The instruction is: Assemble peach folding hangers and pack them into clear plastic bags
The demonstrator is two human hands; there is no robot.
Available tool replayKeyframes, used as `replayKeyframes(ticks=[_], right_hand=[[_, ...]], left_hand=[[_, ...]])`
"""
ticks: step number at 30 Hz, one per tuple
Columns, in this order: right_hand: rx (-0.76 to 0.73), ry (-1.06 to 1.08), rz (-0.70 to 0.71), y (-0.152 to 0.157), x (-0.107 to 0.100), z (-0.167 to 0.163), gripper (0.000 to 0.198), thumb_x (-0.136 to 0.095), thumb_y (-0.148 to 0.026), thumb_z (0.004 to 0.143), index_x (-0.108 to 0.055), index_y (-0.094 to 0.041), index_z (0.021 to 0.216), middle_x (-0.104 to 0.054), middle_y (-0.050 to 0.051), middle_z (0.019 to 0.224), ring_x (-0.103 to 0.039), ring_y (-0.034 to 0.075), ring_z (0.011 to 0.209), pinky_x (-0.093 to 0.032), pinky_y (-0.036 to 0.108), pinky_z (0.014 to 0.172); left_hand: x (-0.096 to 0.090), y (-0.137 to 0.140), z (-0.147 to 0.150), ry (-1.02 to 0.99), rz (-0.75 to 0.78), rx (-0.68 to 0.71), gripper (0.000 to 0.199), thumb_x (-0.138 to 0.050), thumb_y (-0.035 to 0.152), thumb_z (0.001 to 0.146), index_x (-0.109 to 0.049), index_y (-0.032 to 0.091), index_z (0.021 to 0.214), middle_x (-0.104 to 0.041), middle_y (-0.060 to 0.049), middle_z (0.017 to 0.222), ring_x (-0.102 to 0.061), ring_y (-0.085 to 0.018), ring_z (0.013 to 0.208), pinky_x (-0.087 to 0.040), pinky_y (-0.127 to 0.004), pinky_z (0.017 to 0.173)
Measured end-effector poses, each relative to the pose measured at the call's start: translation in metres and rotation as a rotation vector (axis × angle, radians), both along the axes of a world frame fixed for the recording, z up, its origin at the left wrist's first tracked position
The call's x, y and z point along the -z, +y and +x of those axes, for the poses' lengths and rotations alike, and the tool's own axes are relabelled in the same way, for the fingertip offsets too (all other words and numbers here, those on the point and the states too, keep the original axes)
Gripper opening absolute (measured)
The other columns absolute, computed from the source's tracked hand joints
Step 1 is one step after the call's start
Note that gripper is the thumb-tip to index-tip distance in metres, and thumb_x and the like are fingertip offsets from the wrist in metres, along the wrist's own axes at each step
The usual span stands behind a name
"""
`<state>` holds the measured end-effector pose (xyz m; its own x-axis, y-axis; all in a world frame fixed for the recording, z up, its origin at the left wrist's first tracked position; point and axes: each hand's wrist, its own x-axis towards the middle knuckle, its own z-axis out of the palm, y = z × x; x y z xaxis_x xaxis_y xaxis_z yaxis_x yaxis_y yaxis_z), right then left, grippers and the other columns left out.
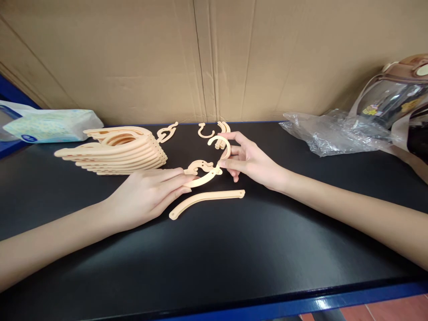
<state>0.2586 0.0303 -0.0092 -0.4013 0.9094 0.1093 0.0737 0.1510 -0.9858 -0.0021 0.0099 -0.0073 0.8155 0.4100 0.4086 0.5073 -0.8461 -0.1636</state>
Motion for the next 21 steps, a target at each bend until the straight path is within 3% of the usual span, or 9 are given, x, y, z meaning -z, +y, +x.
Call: replayKeyframes(ticks=[10, 21], right_hand=[[0.025, 0.001, -0.074, -0.0006, -0.0044, -0.0026, 0.040, -0.068, -0.027, 0.088, -0.050, -0.021, 0.122, -0.065, -0.002, 0.075, -0.055, 0.010, 0.055, -0.048, 0.025, 0.051], [0.048, -0.004, -0.029, 0.0000, -0.0017, -0.0016, 0.046, -0.073, -0.034, 0.085, -0.051, -0.020, 0.123, -0.067, 0.000, 0.075, -0.053, 0.012, 0.060, -0.048, 0.024, 0.049]], left_hand=[[-0.0007, -0.0008, 0.0011, 0.003, 0.042, 0.008, 0.037, -0.031, 0.026, 0.108, -0.066, 0.016, 0.104, -0.075, -0.003, 0.102, -0.068, -0.014, 0.067, -0.045, -0.025, 0.053], [-0.0025, -0.0023, 0.0022, 0.011, 0.024, -0.002, 0.037, -0.031, 0.027, 0.108, -0.066, 0.014, 0.105, -0.075, -0.002, 0.099, -0.070, -0.015, 0.069, -0.046, -0.026, 0.049]])
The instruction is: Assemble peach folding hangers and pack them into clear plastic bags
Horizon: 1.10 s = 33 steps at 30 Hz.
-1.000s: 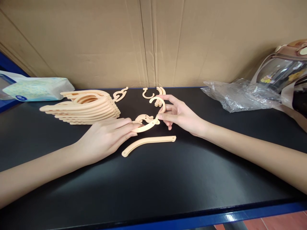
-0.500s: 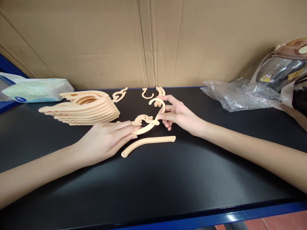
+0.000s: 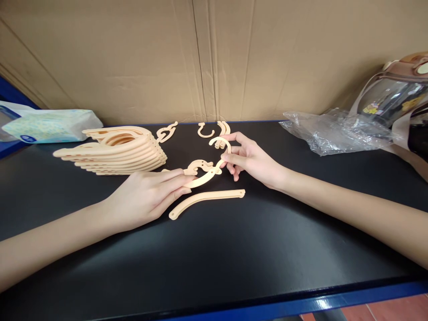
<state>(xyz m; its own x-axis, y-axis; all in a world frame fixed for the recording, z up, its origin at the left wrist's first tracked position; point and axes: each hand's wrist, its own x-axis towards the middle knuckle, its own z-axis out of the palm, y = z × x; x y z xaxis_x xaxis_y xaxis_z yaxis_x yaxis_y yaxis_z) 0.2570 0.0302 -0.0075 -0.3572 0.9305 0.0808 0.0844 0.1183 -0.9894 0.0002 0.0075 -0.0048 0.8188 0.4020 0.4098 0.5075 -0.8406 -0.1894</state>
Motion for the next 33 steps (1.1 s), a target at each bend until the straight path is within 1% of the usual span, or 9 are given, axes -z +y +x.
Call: replayKeyframes(ticks=[8, 13, 20, 24, 29, 33], right_hand=[[-0.012, -0.019, 0.038, 0.0007, 0.0025, -0.0015, 0.041, -0.068, -0.028, 0.089, -0.049, -0.018, 0.124, -0.065, -0.001, 0.072, -0.052, 0.011, 0.059, -0.049, 0.023, 0.048], [-0.022, -0.024, 0.054, 0.0008, 0.0024, -0.0013, 0.035, -0.064, -0.022, 0.090, -0.050, -0.017, 0.122, -0.061, -0.003, 0.071, -0.049, 0.009, 0.058, -0.049, 0.022, 0.048], [-0.028, -0.040, 0.044, 0.0005, -0.0001, -0.0029, 0.035, -0.062, -0.020, 0.091, -0.049, -0.016, 0.123, -0.062, -0.003, 0.072, -0.049, 0.008, 0.055, -0.048, 0.022, 0.048], [-0.029, -0.041, 0.038, -0.0008, -0.0013, -0.0023, 0.034, -0.062, -0.020, 0.092, -0.048, -0.015, 0.123, -0.063, -0.003, 0.072, -0.047, 0.007, 0.051, -0.046, 0.022, 0.048], [-0.044, -0.054, 0.042, -0.0012, -0.0018, -0.0009, 0.035, -0.062, -0.017, 0.091, -0.048, -0.014, 0.123, -0.061, -0.006, 0.068, -0.047, 0.005, 0.045, -0.039, 0.021, 0.044], [-0.050, -0.059, 0.029, -0.0008, -0.0018, -0.0011, 0.035, -0.064, -0.019, 0.091, -0.049, -0.014, 0.122, -0.061, -0.006, 0.068, -0.045, 0.004, 0.044, -0.036, 0.021, 0.043]], left_hand=[[0.0015, 0.0010, -0.0004, 0.004, 0.002, 0.006, 0.038, -0.030, 0.027, 0.108, -0.066, 0.014, 0.106, -0.076, -0.003, 0.103, -0.072, -0.016, 0.071, -0.047, -0.027, 0.049], [0.0020, 0.0010, -0.0005, 0.010, 0.011, 0.014, 0.040, -0.030, 0.027, 0.108, -0.068, 0.013, 0.109, -0.076, -0.005, 0.107, -0.074, -0.016, 0.078, -0.048, -0.027, 0.052], [-0.0009, -0.0010, -0.0003, 0.029, 0.004, 0.003, 0.044, -0.027, 0.027, 0.109, -0.069, 0.014, 0.112, -0.076, -0.005, 0.110, -0.075, -0.016, 0.081, -0.050, -0.027, 0.053], [-0.0012, -0.0011, -0.0005, 0.023, 0.010, 0.006, 0.045, -0.026, 0.028, 0.109, -0.069, 0.014, 0.112, -0.076, -0.005, 0.109, -0.075, -0.017, 0.083, -0.051, -0.027, 0.054], [-0.0004, -0.0003, -0.0001, 0.023, 0.019, 0.013, 0.043, -0.028, 0.028, 0.109, -0.069, 0.015, 0.112, -0.076, -0.005, 0.108, -0.075, -0.017, 0.081, -0.049, -0.027, 0.051], [0.0004, 0.0007, 0.0007, 0.015, 0.041, 0.020, 0.041, -0.029, 0.027, 0.108, -0.068, 0.014, 0.110, -0.076, -0.005, 0.107, -0.075, -0.017, 0.081, -0.048, -0.027, 0.052]])
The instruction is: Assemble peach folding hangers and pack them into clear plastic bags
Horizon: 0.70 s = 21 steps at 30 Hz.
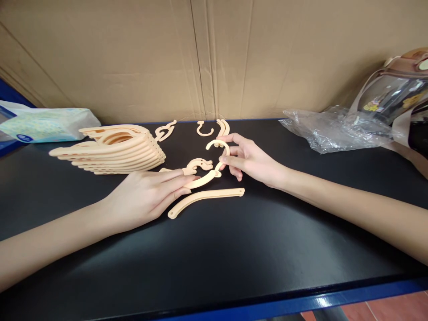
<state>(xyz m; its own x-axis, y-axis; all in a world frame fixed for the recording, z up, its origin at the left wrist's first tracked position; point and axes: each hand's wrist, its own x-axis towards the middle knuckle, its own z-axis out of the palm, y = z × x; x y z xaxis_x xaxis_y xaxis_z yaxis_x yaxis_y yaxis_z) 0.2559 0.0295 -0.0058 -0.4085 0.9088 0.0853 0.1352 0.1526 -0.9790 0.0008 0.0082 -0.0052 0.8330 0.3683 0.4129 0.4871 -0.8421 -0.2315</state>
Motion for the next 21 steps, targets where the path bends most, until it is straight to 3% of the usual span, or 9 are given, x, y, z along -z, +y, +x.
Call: replayKeyframes(ticks=[13, 21], right_hand=[[0.030, 0.016, -0.010, -0.0013, -0.0015, 0.0007, 0.037, -0.071, -0.032, 0.087, -0.050, -0.017, 0.114, -0.072, 0.000, 0.075, -0.057, 0.009, 0.048, -0.046, 0.024, 0.051], [0.049, 0.011, 0.081, -0.0046, -0.0038, 0.0000, 0.035, -0.067, -0.040, 0.090, -0.050, -0.018, 0.112, -0.072, 0.001, 0.073, -0.060, 0.011, 0.050, -0.049, 0.027, 0.053]], left_hand=[[-0.0013, -0.0033, -0.0011, -0.017, 0.010, -0.025, 0.037, -0.031, 0.024, 0.108, -0.066, 0.014, 0.105, -0.076, -0.003, 0.098, -0.070, -0.015, 0.069, -0.041, -0.027, 0.051], [0.0022, -0.0060, -0.0014, -0.129, -0.074, -0.135, 0.021, -0.052, 0.026, 0.098, -0.067, 0.016, 0.110, -0.078, 0.000, 0.092, -0.067, -0.013, 0.059, -0.038, -0.025, 0.049]])
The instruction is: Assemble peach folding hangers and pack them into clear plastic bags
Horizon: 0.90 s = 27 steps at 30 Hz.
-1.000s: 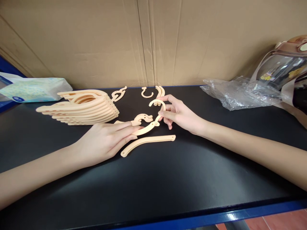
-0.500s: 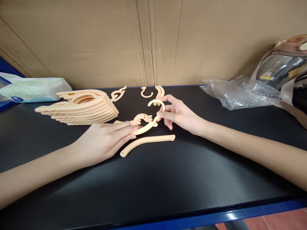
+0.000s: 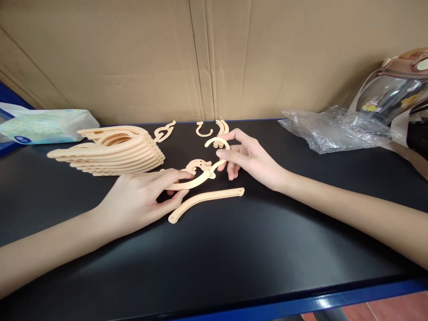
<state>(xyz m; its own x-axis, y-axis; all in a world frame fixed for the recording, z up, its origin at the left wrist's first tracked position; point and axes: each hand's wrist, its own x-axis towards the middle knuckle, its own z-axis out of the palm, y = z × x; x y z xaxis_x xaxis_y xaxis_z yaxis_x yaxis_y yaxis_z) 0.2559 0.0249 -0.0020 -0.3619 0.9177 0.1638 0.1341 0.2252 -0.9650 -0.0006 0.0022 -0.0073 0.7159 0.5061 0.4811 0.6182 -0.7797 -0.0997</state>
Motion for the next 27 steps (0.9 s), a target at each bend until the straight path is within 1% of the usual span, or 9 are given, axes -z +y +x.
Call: replayKeyframes(ticks=[3, 7, 12, 15, 20, 22, 24, 25, 27], right_hand=[[-0.025, -0.036, 0.032, -0.003, -0.003, -0.001, 0.039, -0.069, -0.042, 0.089, -0.050, -0.018, 0.114, -0.072, 0.001, 0.076, -0.061, 0.011, 0.052, -0.049, 0.028, 0.054], [-0.046, -0.052, 0.054, -0.008, -0.004, -0.002, 0.042, -0.070, -0.045, 0.089, -0.049, -0.020, 0.115, -0.071, 0.000, 0.077, -0.061, 0.012, 0.055, -0.050, 0.029, 0.056], [-0.036, -0.033, 0.074, -0.008, -0.003, -0.001, 0.043, -0.070, -0.042, 0.089, -0.047, -0.020, 0.118, -0.070, -0.001, 0.077, -0.061, 0.012, 0.056, -0.050, 0.029, 0.056], [-0.068, -0.029, 0.094, -0.009, -0.002, -0.002, 0.045, -0.067, -0.039, 0.092, -0.045, -0.019, 0.126, -0.069, -0.001, 0.077, -0.061, 0.012, 0.058, -0.052, 0.029, 0.058], [-0.076, -0.098, 0.096, -0.011, -0.003, -0.004, 0.065, -0.070, -0.038, 0.089, -0.039, -0.021, 0.144, -0.069, -0.001, 0.083, -0.064, 0.015, 0.070, -0.054, 0.031, 0.063], [-0.055, -0.157, 0.104, -0.011, -0.003, -0.004, 0.058, -0.070, -0.041, 0.088, -0.049, -0.021, 0.138, -0.070, 0.000, 0.081, -0.065, 0.016, 0.070, -0.053, 0.031, 0.064], [-0.055, -0.256, 0.150, -0.010, -0.002, -0.004, 0.039, -0.068, -0.045, 0.089, -0.065, -0.019, 0.119, -0.069, 0.001, 0.077, -0.063, 0.016, 0.069, -0.050, 0.030, 0.063], [-0.072, -0.322, 0.211, -0.010, -0.001, -0.004, 0.033, -0.066, -0.046, 0.090, -0.070, -0.019, 0.108, -0.068, 0.001, 0.076, -0.062, 0.016, 0.068, -0.048, 0.030, 0.063], [-0.126, -0.461, 0.421, -0.010, 0.002, -0.003, 0.029, -0.066, -0.046, 0.090, -0.073, -0.018, 0.096, -0.067, 0.002, 0.076, -0.060, 0.016, 0.071, -0.046, 0.030, 0.064]], left_hand=[[0.001, -0.002, 0.000, -0.043, -0.016, -0.049, 0.021, -0.058, 0.032, 0.096, -0.068, 0.017, 0.108, -0.078, 0.000, 0.087, -0.067, -0.013, 0.056, -0.038, -0.025, 0.050], [-0.001, -0.003, 0.000, -0.028, 0.033, -0.072, 0.022, -0.057, 0.036, 0.097, -0.068, 0.019, 0.104, -0.077, 0.000, 0.081, -0.067, -0.014, 0.057, -0.036, -0.026, 0.049], [-0.003, -0.003, 0.002, -0.008, 0.082, -0.011, 0.018, -0.053, 0.024, 0.098, -0.067, 0.016, 0.106, -0.074, 0.001, 0.081, -0.067, -0.014, 0.062, -0.036, -0.028, 0.050], [-0.005, -0.004, 0.003, 0.014, 0.132, 0.012, 0.022, -0.050, 0.018, 0.097, -0.066, 0.014, 0.111, -0.071, 0.001, 0.078, -0.065, -0.014, 0.061, -0.035, -0.028, 0.049], [-0.003, -0.003, 0.002, 0.013, 0.146, 0.002, 0.027, -0.050, 0.013, 0.095, -0.064, 0.014, 0.117, -0.071, 0.001, 0.079, -0.063, -0.014, 0.060, -0.035, -0.028, 0.050], [-0.001, -0.002, 0.001, -0.013, 0.127, -0.010, 0.032, -0.049, 0.013, 0.095, -0.061, 0.013, 0.124, -0.071, 0.001, 0.083, -0.062, -0.013, 0.061, -0.037, -0.027, 0.051], [0.000, -0.001, 0.001, -0.052, 0.099, -0.018, 0.035, -0.048, 0.013, 0.095, -0.057, 0.014, 0.129, -0.071, 0.001, 0.086, -0.060, -0.012, 0.060, -0.038, -0.026, 0.052], [0.000, 0.000, 0.000, -0.067, 0.075, -0.019, 0.036, -0.047, 0.014, 0.095, -0.056, 0.014, 0.130, -0.071, 0.001, 0.087, -0.059, -0.012, 0.059, -0.039, -0.025, 0.052], [0.000, 0.000, 0.000, -0.090, 0.014, -0.016, 0.036, -0.046, 0.015, 0.095, -0.056, 0.014, 0.130, -0.070, 0.000, 0.088, -0.058, -0.011, 0.058, -0.039, -0.024, 0.051]])
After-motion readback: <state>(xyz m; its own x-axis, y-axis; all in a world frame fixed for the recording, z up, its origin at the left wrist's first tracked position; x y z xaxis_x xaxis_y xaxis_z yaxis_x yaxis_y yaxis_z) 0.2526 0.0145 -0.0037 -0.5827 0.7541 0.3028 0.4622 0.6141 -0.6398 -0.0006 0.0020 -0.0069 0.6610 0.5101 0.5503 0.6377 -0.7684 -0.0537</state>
